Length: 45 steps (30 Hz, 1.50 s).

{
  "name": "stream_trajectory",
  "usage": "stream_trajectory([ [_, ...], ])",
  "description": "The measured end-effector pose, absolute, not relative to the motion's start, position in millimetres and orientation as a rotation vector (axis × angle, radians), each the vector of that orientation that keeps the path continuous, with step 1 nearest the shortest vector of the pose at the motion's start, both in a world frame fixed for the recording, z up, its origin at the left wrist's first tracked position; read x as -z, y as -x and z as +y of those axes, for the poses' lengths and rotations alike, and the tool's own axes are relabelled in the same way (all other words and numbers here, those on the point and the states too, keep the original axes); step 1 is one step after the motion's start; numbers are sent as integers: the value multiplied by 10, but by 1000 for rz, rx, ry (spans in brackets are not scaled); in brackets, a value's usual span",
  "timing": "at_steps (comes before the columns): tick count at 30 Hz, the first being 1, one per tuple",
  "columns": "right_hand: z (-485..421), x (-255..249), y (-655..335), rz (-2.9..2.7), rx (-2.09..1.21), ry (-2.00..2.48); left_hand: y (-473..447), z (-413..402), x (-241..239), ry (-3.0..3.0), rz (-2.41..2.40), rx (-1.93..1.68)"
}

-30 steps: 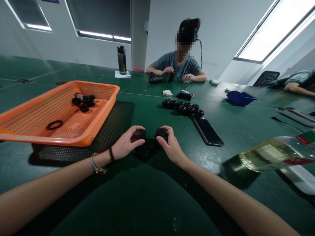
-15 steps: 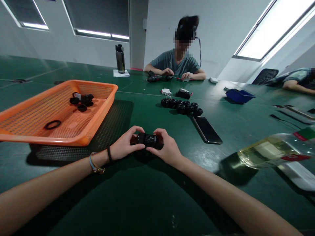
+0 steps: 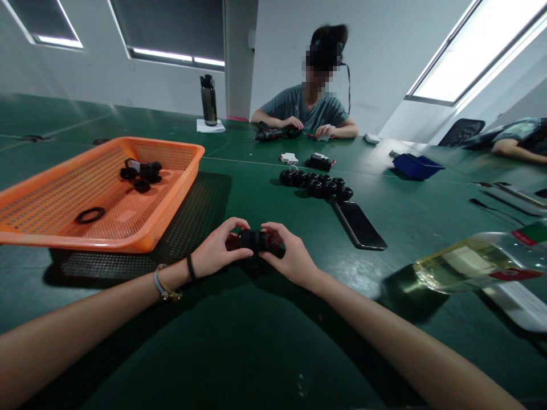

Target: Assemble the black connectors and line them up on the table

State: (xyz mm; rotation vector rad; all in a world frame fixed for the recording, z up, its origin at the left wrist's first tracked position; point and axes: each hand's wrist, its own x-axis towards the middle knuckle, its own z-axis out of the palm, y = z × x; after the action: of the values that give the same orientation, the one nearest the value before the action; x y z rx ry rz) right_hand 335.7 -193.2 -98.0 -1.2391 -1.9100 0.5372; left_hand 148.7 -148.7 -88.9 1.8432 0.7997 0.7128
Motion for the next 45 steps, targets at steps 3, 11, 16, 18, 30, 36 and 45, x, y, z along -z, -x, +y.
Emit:
stream_trajectory([
  [3,-1937,973,-3359,-1905,-547,1239,-1486,-1465,903,-1875,761,-747],
  [11,-1932,932,-3345,-1864,-611,1275,-1469,-1426,929,-1907,742,-741],
  [16,-1919,935,-3349,-1837,-650,1296,-1455,-1424,939,-1909,728,-722],
  [18,-1916,942,-3350,-1834,-663,1298,-1456,-1419,951,-1925,734,-731],
  [30,-1945,969,-3356,-1925,-626,1310,-1473,-1443,920,-1796,751,-690],
  [36,-1937,973,-3367,-1964,-386,1347,-1470,-1430,933,-1791,758,-686],
  [45,-1934,1025,-3363,-1983,-328,1301,-1460,-1431,920,-1858,762,-682],
])
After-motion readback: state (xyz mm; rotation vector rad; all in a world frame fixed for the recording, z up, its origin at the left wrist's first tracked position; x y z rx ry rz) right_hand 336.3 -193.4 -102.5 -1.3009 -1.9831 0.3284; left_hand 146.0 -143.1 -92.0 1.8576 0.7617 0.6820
